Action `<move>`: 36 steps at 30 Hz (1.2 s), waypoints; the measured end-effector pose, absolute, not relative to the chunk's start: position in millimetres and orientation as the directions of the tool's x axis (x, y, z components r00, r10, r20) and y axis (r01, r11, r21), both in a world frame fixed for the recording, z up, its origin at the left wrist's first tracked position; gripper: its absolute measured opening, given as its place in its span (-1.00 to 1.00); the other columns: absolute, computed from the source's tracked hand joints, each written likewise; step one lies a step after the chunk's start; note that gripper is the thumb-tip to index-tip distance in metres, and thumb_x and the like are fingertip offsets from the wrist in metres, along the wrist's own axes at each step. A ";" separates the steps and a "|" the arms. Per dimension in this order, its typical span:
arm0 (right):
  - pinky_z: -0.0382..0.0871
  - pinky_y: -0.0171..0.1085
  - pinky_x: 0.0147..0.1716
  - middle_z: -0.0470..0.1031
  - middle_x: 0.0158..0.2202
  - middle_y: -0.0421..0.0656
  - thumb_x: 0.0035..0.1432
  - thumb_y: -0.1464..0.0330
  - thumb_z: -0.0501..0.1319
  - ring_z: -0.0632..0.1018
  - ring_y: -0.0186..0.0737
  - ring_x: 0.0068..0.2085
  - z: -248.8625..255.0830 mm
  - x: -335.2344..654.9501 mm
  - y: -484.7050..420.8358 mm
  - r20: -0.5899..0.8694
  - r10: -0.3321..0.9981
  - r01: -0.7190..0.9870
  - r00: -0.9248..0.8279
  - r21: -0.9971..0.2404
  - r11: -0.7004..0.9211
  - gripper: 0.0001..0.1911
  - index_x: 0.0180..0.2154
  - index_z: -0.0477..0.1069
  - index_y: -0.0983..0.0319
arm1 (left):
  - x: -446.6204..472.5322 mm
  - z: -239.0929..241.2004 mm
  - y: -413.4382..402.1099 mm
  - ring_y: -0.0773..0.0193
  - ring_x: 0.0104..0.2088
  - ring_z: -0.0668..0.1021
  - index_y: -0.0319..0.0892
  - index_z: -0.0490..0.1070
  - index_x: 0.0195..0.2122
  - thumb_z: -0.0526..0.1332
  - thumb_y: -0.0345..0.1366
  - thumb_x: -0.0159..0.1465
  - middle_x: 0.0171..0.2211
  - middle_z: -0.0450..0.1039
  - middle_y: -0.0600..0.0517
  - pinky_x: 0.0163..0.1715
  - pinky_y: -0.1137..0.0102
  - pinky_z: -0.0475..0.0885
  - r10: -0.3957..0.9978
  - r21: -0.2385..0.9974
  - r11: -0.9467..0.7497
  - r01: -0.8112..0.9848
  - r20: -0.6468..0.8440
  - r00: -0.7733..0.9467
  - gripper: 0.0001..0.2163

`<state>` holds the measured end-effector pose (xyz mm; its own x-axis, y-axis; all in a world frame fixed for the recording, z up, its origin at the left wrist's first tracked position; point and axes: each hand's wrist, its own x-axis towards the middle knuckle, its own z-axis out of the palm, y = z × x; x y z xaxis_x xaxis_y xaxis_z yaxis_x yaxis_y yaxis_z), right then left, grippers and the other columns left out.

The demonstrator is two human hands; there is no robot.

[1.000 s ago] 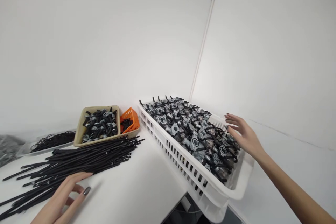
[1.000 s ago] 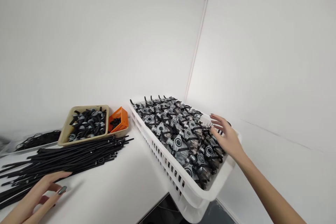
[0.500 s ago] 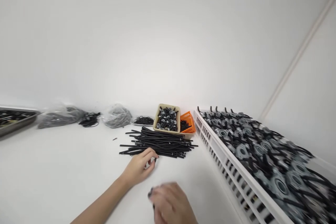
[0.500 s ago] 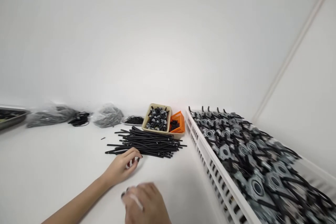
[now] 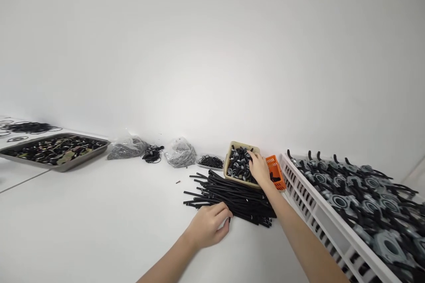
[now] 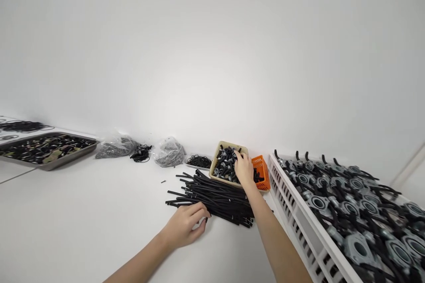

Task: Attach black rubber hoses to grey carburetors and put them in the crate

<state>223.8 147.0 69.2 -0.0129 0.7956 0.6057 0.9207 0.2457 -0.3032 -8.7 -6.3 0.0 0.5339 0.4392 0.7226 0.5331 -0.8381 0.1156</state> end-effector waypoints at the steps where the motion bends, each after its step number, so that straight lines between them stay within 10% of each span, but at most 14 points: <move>1: 0.38 -0.05 -0.02 0.50 -0.09 0.05 0.18 0.42 0.05 0.51 0.03 -0.07 69.5 226.4 153.5 0.600 0.800 0.922 -0.015 -0.302 0.243 -0.64 -0.03 0.47 0.22 | -9.0 -0.2 -5.0 0.32 -0.43 0.54 -0.13 0.33 -0.19 0.04 -0.46 0.23 -0.34 0.49 0.01 -0.49 0.47 0.41 0.431 0.103 -0.839 0.535 0.725 0.537 -0.82; 12: 0.53 -0.13 -0.21 0.42 -0.17 -0.04 0.12 0.29 0.16 0.52 -0.21 -0.38 70.3 200.4 79.8 0.731 0.667 0.643 0.146 -0.582 0.497 -0.63 -0.02 0.42 0.21 | -6.8 0.3 -4.4 0.33 -0.45 0.53 -0.12 0.33 -0.15 0.02 -0.46 0.24 -0.34 0.48 0.01 -0.53 0.47 0.38 0.420 0.082 -0.835 0.544 0.734 0.533 -0.79; 22: 0.57 -0.19 -0.26 0.57 -0.43 -0.12 -0.04 0.10 0.32 0.63 -0.07 -0.33 0.6 149.5 11.4 0.393 0.920 0.046 -0.008 -0.919 0.392 -0.63 -0.26 0.49 0.23 | -18.3 -5.9 7.3 0.23 -0.36 0.56 -0.13 0.24 -0.12 0.21 -0.27 0.23 -0.32 0.47 0.00 -0.41 0.39 0.45 0.602 0.291 -0.647 0.705 0.762 0.239 -0.77; 36: 0.55 -0.09 -0.18 0.60 -0.24 0.01 -0.11 0.14 0.28 0.62 -0.01 -0.22 -30.8 161.3 4.0 0.457 0.889 0.240 -0.012 -0.862 0.447 -0.48 -0.12 0.47 0.29 | -1.6 9.4 -7.9 0.29 -0.21 0.56 -0.14 0.35 -0.12 0.06 -0.22 0.38 -0.19 0.50 0.00 -0.29 0.48 0.43 0.619 0.157 -0.642 0.750 0.684 0.387 -0.84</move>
<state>161.3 4.0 -30.8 -0.0121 0.8892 0.4573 0.2399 0.4466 -0.8620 -1.6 -7.9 9.4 0.3868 0.6187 0.6838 0.7502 -0.6424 0.1568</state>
